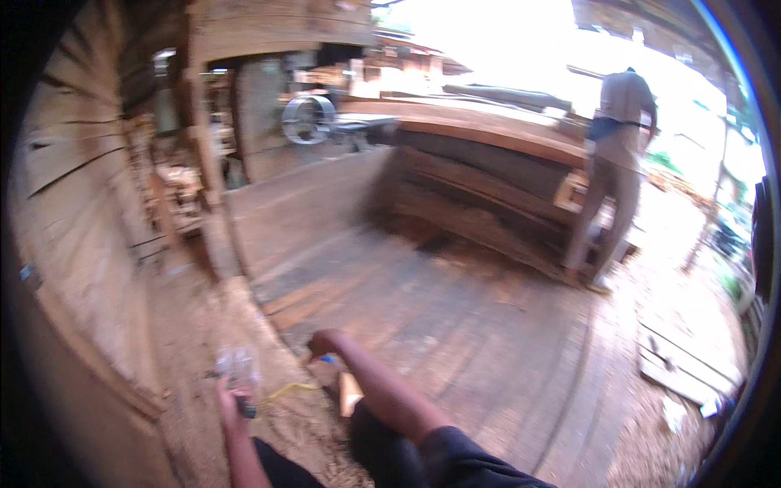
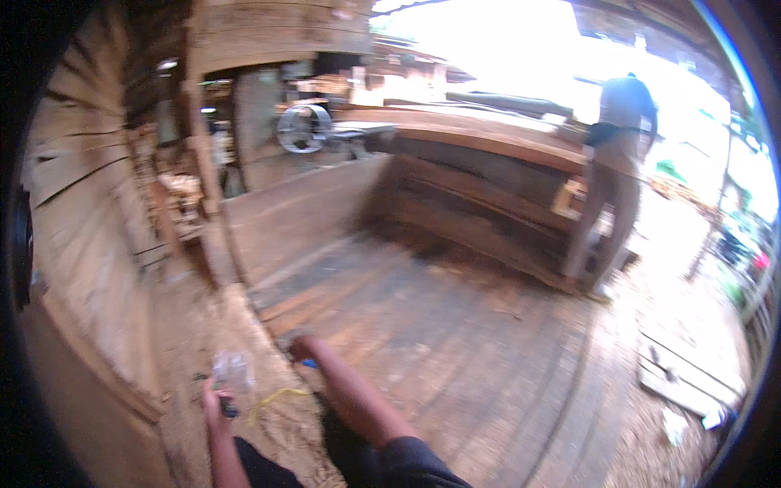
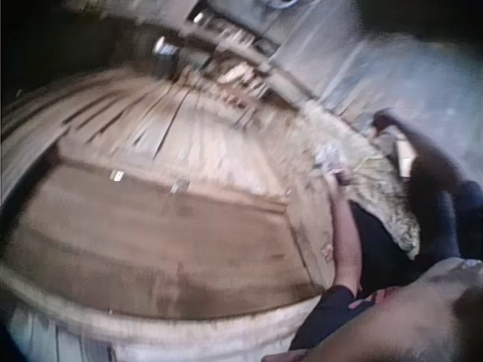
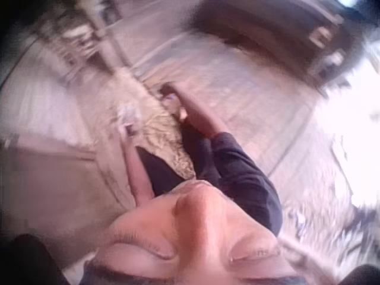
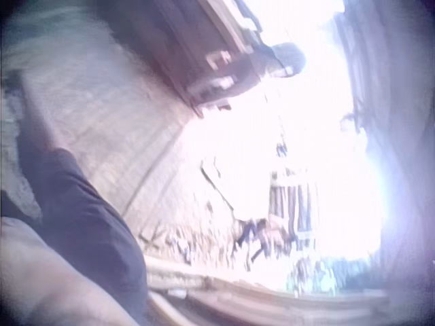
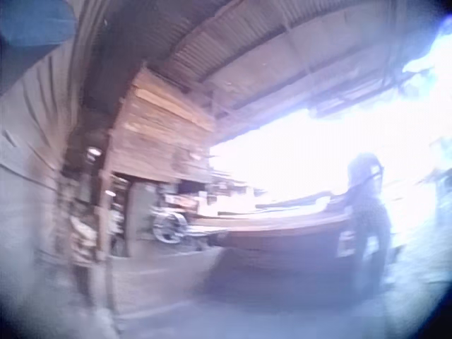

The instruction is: The person sits on a wooden floor and uses a hammer and chisel to carve a small rectangular piece of wood. They repeatedly strike the chisel to remove wood shavings and occasionally reposition the wood to continue carving.

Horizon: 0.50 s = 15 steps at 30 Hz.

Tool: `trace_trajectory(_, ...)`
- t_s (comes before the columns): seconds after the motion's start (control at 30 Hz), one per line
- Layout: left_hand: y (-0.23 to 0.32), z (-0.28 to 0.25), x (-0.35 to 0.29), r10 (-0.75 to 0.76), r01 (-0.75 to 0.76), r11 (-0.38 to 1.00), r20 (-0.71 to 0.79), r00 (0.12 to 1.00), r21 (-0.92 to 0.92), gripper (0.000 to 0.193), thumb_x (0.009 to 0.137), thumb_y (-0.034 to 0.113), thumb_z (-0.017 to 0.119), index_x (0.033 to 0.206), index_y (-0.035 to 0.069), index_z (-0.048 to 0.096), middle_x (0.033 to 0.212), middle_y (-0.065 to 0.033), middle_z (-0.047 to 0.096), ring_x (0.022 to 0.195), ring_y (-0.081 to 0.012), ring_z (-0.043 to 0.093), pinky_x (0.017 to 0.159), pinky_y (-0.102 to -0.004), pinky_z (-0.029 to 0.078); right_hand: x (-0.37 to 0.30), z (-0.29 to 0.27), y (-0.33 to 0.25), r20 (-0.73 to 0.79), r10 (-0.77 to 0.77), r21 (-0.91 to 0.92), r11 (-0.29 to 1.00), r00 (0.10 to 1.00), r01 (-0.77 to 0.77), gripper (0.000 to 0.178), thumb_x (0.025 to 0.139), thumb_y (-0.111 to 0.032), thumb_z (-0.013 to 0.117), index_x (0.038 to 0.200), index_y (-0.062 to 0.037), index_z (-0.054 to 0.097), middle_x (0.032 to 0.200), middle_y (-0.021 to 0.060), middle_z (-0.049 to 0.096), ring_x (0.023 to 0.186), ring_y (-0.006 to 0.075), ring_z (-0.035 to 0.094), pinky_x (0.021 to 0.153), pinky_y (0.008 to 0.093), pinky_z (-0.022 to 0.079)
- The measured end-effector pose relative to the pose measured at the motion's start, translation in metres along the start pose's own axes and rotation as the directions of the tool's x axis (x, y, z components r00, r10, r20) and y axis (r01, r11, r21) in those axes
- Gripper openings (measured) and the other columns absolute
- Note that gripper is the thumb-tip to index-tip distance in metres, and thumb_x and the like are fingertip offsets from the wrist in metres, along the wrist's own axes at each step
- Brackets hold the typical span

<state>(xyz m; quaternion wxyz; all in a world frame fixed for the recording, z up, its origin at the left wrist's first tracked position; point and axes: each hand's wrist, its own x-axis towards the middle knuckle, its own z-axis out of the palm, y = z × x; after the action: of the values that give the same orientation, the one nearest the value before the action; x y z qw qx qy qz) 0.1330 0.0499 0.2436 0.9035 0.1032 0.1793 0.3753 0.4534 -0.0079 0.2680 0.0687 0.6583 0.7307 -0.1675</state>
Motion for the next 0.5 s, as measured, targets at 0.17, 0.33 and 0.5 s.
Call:
trace_trajectory(0.17, -0.007, -0.021, 0.029, 0.025, -0.040, 0.995, -0.154, 0.988, -0.096, 0.010, 0.085, 0.009, 0.065, 0.082, 0.009, 0.056, 0.066, 0.0011, 0.057, 0.054, -0.0110, 0.059, 0.050, -0.0233, 0.054, 0.012, 0.029, 0.032, -0.062, 0.097, 0.154, 0.984, 0.993, -0.087, 0.057, 0.072, -0.058, 0.074, 0.101, -0.0088, 0.072, 0.098, 0.0146, 0.071, 0.089, 0.0351, 0.066, 0.079, 0.0481, 0.052)
trace_trajectory(0.33, 0.007, -0.028, 0.024, 0.067, -0.067, 0.998, -0.082, 0.994, 0.002, 0.010, 0.089, 0.013, 0.064, 0.085, 0.008, 0.056, 0.065, -0.0011, 0.056, 0.059, -0.0125, 0.060, 0.053, -0.0259, 0.054, -0.002, 0.006, 0.006, 0.004, 0.163, 0.332, 0.931, 0.987, -0.155, 0.048, 0.068, -0.048, 0.080, 0.098, -0.0115, 0.072, 0.091, 0.0099, 0.072, 0.083, 0.0301, 0.068, 0.073, 0.0451, 0.053)
trace_trajectory(0.5, 0.023, -0.043, 0.027, -0.017, 0.019, 0.999, 0.054, 0.998, -0.040, 0.013, 0.094, 0.017, 0.058, 0.091, 0.004, 0.055, 0.074, -0.0055, 0.056, 0.067, -0.0163, 0.058, 0.058, -0.0276, 0.055, -0.006, -0.006, -0.007, -0.010, 0.141, 0.265, 0.955, 0.990, -0.133, 0.051, 0.066, -0.048, 0.080, 0.102, -0.0128, 0.072, 0.094, 0.0100, 0.073, 0.085, 0.0299, 0.068, 0.076, 0.0437, 0.053)
